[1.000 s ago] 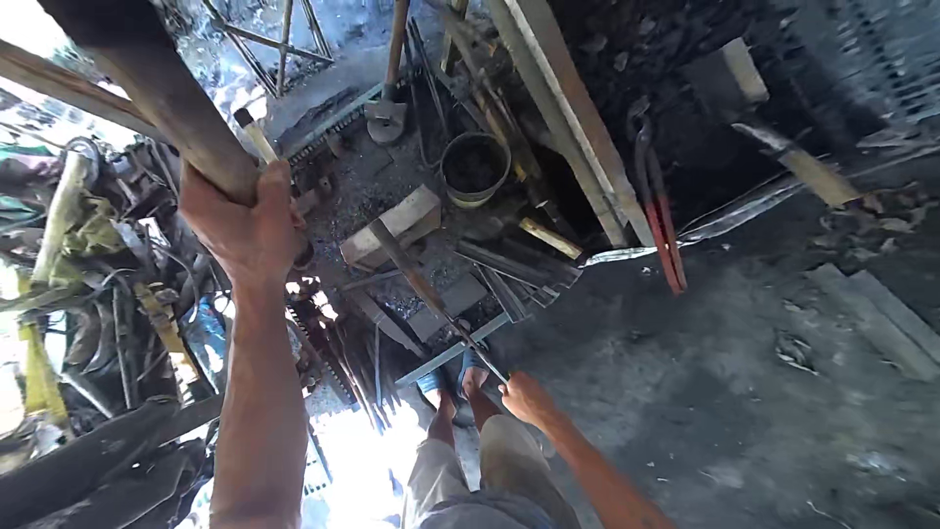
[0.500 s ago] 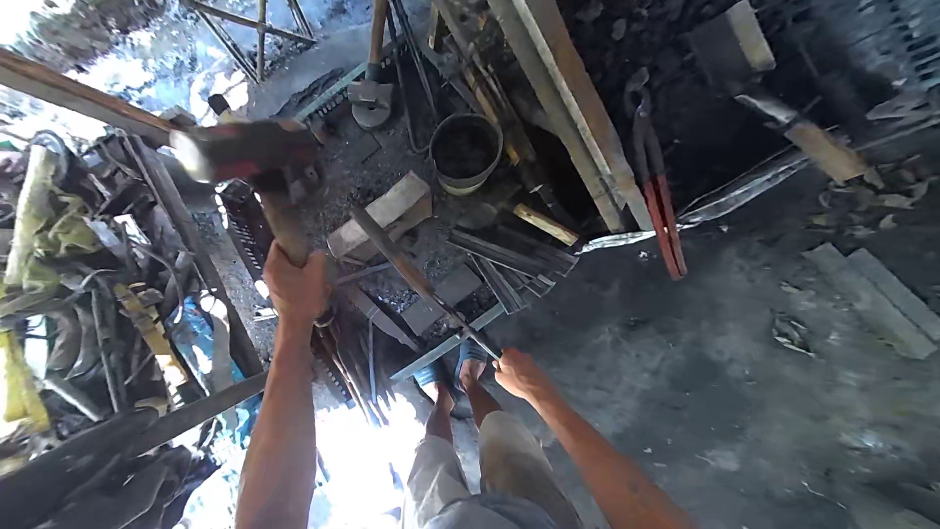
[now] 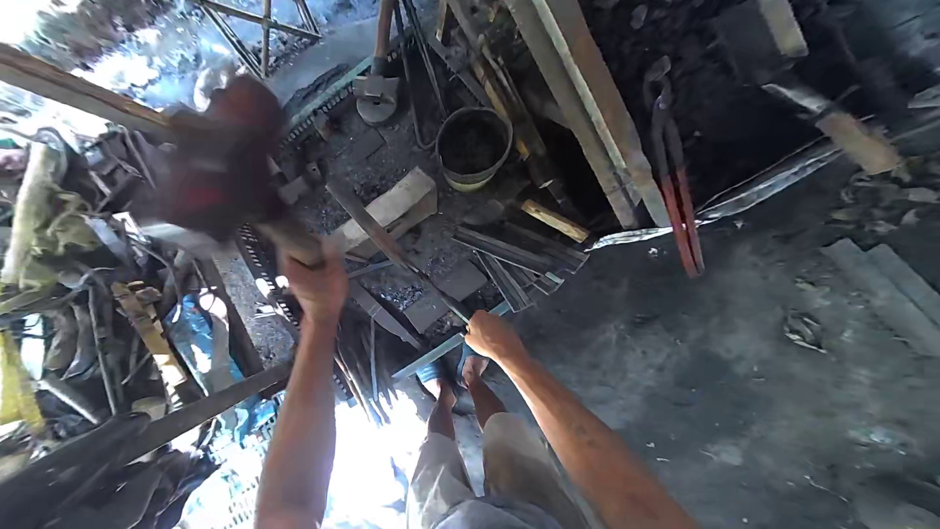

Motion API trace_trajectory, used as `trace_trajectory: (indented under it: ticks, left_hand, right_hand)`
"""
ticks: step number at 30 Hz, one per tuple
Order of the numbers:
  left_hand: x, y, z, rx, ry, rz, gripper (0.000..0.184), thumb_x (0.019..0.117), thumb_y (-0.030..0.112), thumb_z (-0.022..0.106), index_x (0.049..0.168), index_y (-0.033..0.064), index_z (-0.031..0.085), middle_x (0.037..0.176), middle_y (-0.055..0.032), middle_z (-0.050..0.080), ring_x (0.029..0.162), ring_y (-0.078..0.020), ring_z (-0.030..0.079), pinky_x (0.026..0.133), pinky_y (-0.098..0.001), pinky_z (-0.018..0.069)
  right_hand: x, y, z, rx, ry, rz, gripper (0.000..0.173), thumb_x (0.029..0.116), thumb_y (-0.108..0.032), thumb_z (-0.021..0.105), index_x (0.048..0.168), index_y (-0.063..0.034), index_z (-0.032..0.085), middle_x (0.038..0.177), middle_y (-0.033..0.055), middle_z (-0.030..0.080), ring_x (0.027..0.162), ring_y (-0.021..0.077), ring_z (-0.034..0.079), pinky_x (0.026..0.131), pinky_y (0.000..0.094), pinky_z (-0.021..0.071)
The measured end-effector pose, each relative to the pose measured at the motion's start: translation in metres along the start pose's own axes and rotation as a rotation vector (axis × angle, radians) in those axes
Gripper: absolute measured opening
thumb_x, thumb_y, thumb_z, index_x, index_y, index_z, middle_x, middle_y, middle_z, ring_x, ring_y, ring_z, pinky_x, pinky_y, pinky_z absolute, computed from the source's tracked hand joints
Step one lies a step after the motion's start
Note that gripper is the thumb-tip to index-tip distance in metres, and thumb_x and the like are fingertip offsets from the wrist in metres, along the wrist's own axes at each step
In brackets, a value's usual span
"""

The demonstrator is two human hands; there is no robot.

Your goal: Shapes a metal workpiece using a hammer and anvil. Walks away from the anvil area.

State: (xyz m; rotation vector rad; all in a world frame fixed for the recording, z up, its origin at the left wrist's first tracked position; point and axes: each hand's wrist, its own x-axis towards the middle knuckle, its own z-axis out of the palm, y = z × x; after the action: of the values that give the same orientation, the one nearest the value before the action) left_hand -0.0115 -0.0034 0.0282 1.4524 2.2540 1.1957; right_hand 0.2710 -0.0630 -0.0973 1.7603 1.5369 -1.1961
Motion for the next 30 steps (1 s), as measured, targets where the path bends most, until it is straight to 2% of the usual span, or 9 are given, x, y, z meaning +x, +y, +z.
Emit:
trace_trajectory:
  ticks: [2, 4, 8, 13, 16, 19, 21, 24, 30]
  left_hand:
    - [-0.037, -0.06, 0.027, 0.317, -0.443, -0.324, 0.043, 0.0979, 0.028, 0.064, 0.131, 0.0011, 0.056, 0.096, -0.0232, 0.07, 0.084, -0.0396, 0.071, 0.075, -0.0616, 0.0579]
    - [-0.033, -0.067, 0.026, 0.408, -0.618, -0.423, 0.041, 0.0951, 0.024, 0.067, 0.129, 0.0035, 0.057, 0.099, -0.0258, 0.07, 0.089, -0.0454, 0.07, 0.075, -0.0679, 0.0551]
    - [0.002, -0.014, -0.027, 0.249, -0.433, -0.284, 0.036, 0.0931, 0.028, 0.072, 0.12, 0.0076, 0.061, 0.083, -0.015, 0.068, 0.067, -0.0313, 0.069, 0.062, -0.0584, 0.0582]
    - [0.028, 0.069, -0.075, -0.138, -0.179, -0.002, 0.041, 0.0915, 0.028, 0.076, 0.122, 0.007, 0.059, 0.084, -0.0032, 0.073, 0.063, -0.0186, 0.072, 0.058, -0.0427, 0.0652]
    - [0.054, 0.096, -0.067, -0.381, 0.025, 0.203, 0.04, 0.0919, 0.019, 0.076, 0.116, 0.0005, 0.051, 0.079, -0.0045, 0.068, 0.057, -0.0217, 0.069, 0.05, -0.043, 0.0643]
    - [0.045, 0.054, -0.019, -0.261, 0.16, 0.192, 0.034, 0.0949, 0.021, 0.073, 0.111, -0.0022, 0.054, 0.076, -0.007, 0.065, 0.057, -0.0206, 0.066, 0.051, -0.0425, 0.0607]
    - [-0.002, -0.012, 0.015, 0.111, -0.085, -0.054, 0.042, 0.0987, 0.03, 0.067, 0.124, -0.0034, 0.057, 0.086, -0.015, 0.068, 0.071, -0.025, 0.069, 0.068, -0.0469, 0.0609]
    - [-0.02, -0.068, 0.033, 0.389, -0.631, -0.495, 0.039, 0.0962, 0.024, 0.063, 0.128, 0.0026, 0.057, 0.097, -0.0244, 0.07, 0.079, -0.0396, 0.071, 0.07, -0.0615, 0.0581]
    - [0.009, -0.036, -0.028, 0.126, -0.44, -0.486, 0.041, 0.0926, 0.032, 0.075, 0.124, 0.0103, 0.06, 0.082, -0.0129, 0.069, 0.059, -0.026, 0.068, 0.056, -0.0503, 0.0612]
  right_hand:
    - [0.0, 0.001, 0.0, 0.002, -0.001, 0.006, 0.035, 0.0921, -0.031, 0.063, 0.112, -0.0019, 0.064, 0.113, 0.022, 0.068, 0.105, 0.0395, 0.069, 0.08, 0.0625, 0.0556]
    - [0.0, 0.001, -0.002, 0.011, 0.005, 0.011, 0.035, 0.0922, -0.032, 0.063, 0.112, -0.0026, 0.064, 0.113, 0.022, 0.068, 0.106, 0.0395, 0.069, 0.08, 0.0622, 0.0557]
    - [-0.001, -0.02, -0.014, 0.017, -0.005, -0.031, 0.034, 0.0929, -0.032, 0.062, 0.11, -0.0027, 0.066, 0.116, 0.0221, 0.068, 0.109, 0.0393, 0.068, 0.082, 0.0625, 0.0545]
    - [0.013, -0.055, -0.036, 0.051, -0.009, -0.066, 0.031, 0.0946, -0.031, 0.059, 0.108, -0.0034, 0.066, 0.113, 0.0208, 0.069, 0.107, 0.0383, 0.068, 0.081, 0.0628, 0.0539]
    - [0.026, -0.06, -0.035, 0.047, 0.0, -0.07, 0.029, 0.0936, -0.031, 0.06, 0.103, -0.0044, 0.067, 0.107, 0.0193, 0.07, 0.102, 0.0373, 0.07, 0.078, 0.0626, 0.0545]
    - [0.032, -0.059, -0.031, 0.039, -0.004, -0.067, 0.028, 0.0937, -0.03, 0.061, 0.101, -0.0042, 0.067, 0.107, 0.0198, 0.07, 0.102, 0.0382, 0.069, 0.077, 0.0623, 0.0547]
    - [0.033, -0.058, -0.032, 0.037, -0.013, -0.062, 0.028, 0.0935, -0.031, 0.061, 0.102, -0.0046, 0.067, 0.108, 0.0199, 0.07, 0.103, 0.0381, 0.069, 0.077, 0.0614, 0.055]
    - [0.033, -0.055, -0.03, 0.055, -0.028, -0.068, 0.028, 0.0933, -0.03, 0.061, 0.102, -0.0038, 0.066, 0.109, 0.0208, 0.069, 0.103, 0.0388, 0.069, 0.077, 0.0621, 0.0544]
    - [0.029, -0.048, -0.02, 0.051, -0.031, -0.077, 0.03, 0.0945, -0.03, 0.06, 0.105, -0.0016, 0.066, 0.113, 0.0224, 0.068, 0.108, 0.0395, 0.067, 0.081, 0.0624, 0.0538]
